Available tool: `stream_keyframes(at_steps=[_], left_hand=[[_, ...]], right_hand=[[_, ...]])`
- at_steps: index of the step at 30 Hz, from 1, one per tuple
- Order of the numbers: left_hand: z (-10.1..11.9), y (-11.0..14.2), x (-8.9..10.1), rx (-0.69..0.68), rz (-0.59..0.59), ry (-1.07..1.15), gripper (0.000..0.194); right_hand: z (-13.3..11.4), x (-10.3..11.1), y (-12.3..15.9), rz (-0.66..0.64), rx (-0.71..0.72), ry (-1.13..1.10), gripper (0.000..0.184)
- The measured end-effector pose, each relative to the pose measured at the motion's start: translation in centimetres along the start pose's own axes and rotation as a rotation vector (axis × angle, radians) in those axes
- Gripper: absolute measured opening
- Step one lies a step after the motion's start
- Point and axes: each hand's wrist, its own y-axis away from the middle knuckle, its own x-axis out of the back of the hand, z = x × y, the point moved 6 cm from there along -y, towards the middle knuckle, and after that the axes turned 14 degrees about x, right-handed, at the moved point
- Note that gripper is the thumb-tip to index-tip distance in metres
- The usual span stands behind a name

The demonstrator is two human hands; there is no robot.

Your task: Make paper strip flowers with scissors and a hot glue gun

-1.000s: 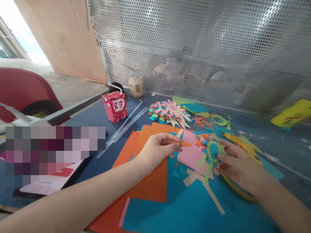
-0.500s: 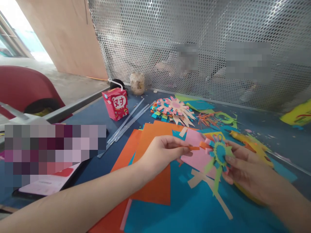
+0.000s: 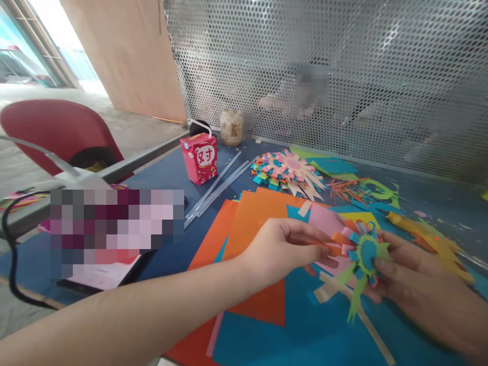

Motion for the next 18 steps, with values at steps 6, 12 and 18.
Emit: stream_keyframes(at_steps=[6,12,18], left_hand=[[0.41,0.36,-0.01,0.004,-0.001,-0.01,0.043],[0.48,0.54,-0.28,0.056,-0.015,0.051,0.043],[0.29,0.57,-0.44,0.119,-0.007,0.096,0.04]], right_hand=[[0.2,0.57,-0.26,0.01,0.052,0.019,0.04],[0.11,0.5,-0.35,0.005,0.061,0.04,0.045],[0.14,0.41,-0.4,-0.011,0.05,0.031,0.042]])
